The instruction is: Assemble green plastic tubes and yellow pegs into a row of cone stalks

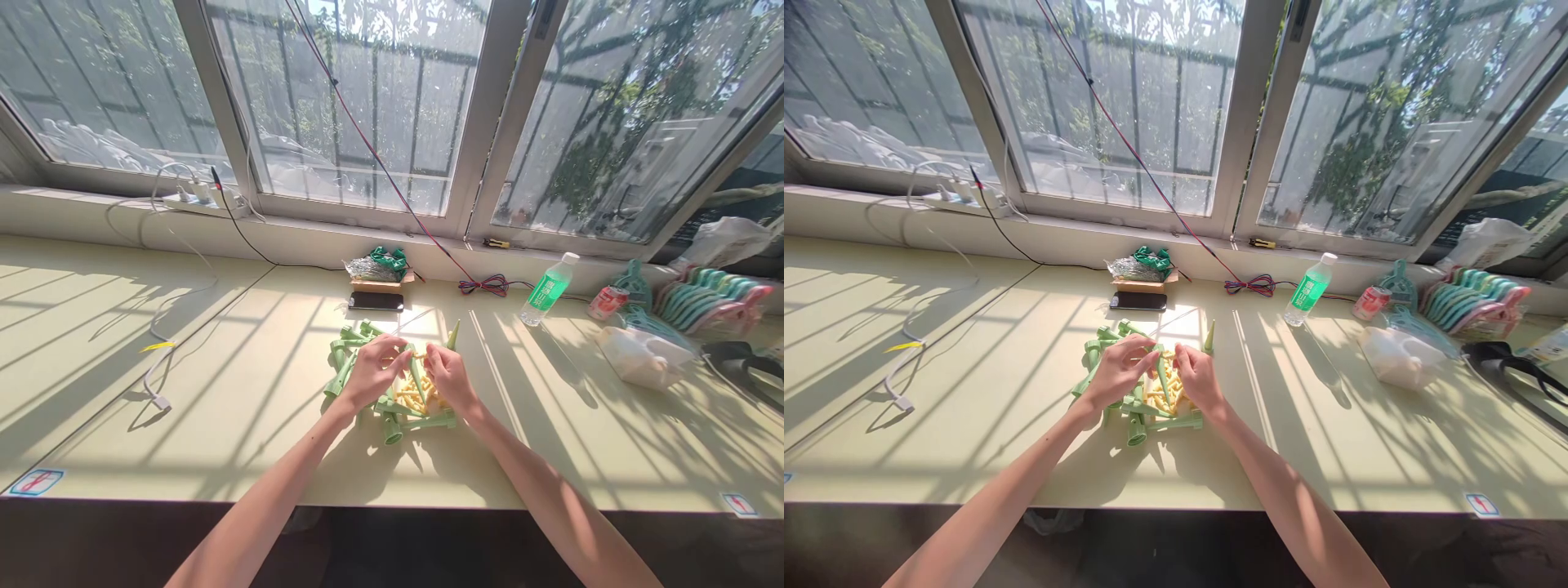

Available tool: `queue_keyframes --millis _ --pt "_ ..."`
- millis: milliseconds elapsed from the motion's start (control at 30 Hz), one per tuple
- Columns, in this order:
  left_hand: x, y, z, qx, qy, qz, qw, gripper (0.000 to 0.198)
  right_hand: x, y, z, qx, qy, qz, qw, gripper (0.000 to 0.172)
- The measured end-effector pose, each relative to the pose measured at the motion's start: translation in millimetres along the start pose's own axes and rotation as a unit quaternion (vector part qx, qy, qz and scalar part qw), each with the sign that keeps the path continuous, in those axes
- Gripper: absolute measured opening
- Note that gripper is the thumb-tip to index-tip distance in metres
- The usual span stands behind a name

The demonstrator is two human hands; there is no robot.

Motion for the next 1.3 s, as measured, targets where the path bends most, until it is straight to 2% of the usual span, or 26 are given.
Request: queue_keyframes --millis 67,200,233,300,400,633,767,900,1100,1300 --pt "-1 -4.0 -5 0.011 -0.03 0.019 0.999 0.032 0 -3 -3 0.01 -0.005 0.007 1.0 0.045" --pt "-3 -16.3 -10 -0.021 -0.067 0.078 0.994 0.033 3 -6 -20 0.042 -0.047 0.011 0.998 0.022" --pt "-3 -19.3 -9 -0.042 -0.068 0.093 0.992 0.032 4 -5 -24 0.04 -0.061 -0.002 0.997 0.02" --pt "-2 -23.3 -7 -0.089 -0.066 0.11 0.988 0.032 8 0 -31 0.041 -0.085 -0.033 0.995 0.027" --pt "-3 -22.8 -1 -0.149 -0.05 0.104 0.982 0.03 11 1 -34 0.044 -0.1 -0.034 0.993 0.028" --pt "-4 -14.3 5 -0.197 -0.015 0.065 0.978 0.027 5 -17 -26 -0.004 -0.059 0.059 0.997 0.027" --pt "-5 -15.1 4 -0.217 -0.013 0.069 0.974 0.026 -2 -29 -17 -0.009 -0.035 0.105 0.994 0.029" --pt "-6 -19.8 4 -0.227 -0.016 0.088 0.97 0.023 -9 -38 -13 0.109 -0.077 0.124 0.983 0.025" --pt "-6 -24.0 6 -0.246 -0.003 0.101 0.964 0.018 -17 -39 1 0.256 -0.103 0.103 0.956 0.022" --pt "-6 -26.7 -2 -0.314 0.019 0.09 0.945 0.013 -22 -42 13 0.269 -0.105 0.105 0.952 0.019"
Point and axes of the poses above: each hand's wrist, its own x-axis away from the middle knuckle, its own y-axis out of the palm, z = x × y, the point moved 7 cm from there along -x, towards the middle knuckle, and after that the axes turned 3 degrees about x, right-handed, at the moved point
